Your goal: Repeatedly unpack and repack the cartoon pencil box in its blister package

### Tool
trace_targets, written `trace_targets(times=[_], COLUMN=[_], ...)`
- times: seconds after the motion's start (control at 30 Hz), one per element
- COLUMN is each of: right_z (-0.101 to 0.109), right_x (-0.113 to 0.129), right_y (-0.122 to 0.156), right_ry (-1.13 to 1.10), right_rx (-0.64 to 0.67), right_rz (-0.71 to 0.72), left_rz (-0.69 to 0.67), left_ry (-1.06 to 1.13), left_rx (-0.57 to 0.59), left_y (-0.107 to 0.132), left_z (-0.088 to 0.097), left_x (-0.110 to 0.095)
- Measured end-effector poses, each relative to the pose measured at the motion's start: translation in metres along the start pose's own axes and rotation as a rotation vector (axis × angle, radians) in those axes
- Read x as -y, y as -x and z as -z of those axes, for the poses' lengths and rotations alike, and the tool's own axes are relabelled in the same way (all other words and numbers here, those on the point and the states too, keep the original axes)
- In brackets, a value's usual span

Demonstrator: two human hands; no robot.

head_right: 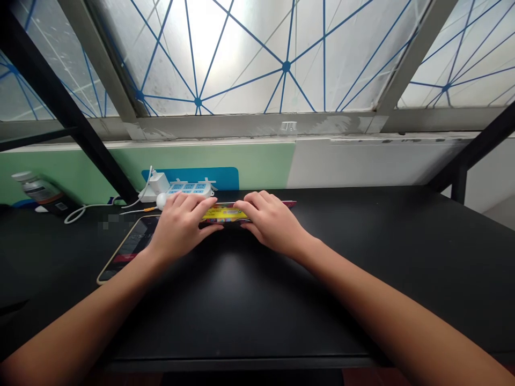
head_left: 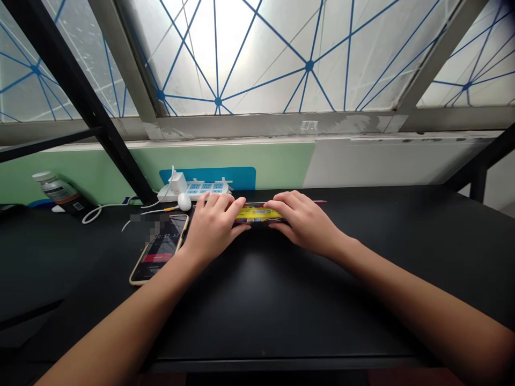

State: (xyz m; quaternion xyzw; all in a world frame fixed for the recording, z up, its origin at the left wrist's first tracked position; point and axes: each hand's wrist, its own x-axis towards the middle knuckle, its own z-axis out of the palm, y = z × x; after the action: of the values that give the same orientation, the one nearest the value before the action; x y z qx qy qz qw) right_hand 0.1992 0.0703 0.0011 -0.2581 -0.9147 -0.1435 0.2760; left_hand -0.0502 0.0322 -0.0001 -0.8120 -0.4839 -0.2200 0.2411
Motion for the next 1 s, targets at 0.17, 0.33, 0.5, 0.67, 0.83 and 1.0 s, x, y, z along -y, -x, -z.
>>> trace_targets(times=[0.17, 0.33, 0.5, 0.67, 0.83, 1.0], right_z=[0.003, 0.012, -0.006, -0.021, -0.022, -0.031], right_x=[-0.005, 0.008, 0.029, 0.029, 0.026, 0.028], right_y=[0.001, 0.000, 0.002, 0.003, 0.006, 0.008], right_ry=[-0.055, 0.062, 0.088, 0.020, -0.065, -0.084], right_rx=[0.040, 0.102, 0.178, 0.212, 0.240, 0.363], right_rz=[0.010, 0.058, 0.075, 0.050, -0.031, -0.051], left_rz=[-0.015, 0.045, -0.016, -0.014, 0.012, 0.169], left_ry=[0.015, -0.086, -0.069, -0.090, 0.026, 0.107], left_rx=[0.080, 0.263, 0.362, 0.379, 0.272, 0.364], left_y=[-0.003, -0.005, 0.000, 0.003, 0.004, 0.008], left_z=[0.004, 0.016, 0.012, 0.005, -0.006, -0.022], left_x=[-0.007, -0.016, -0.017, -0.013, -0.008, -0.001])
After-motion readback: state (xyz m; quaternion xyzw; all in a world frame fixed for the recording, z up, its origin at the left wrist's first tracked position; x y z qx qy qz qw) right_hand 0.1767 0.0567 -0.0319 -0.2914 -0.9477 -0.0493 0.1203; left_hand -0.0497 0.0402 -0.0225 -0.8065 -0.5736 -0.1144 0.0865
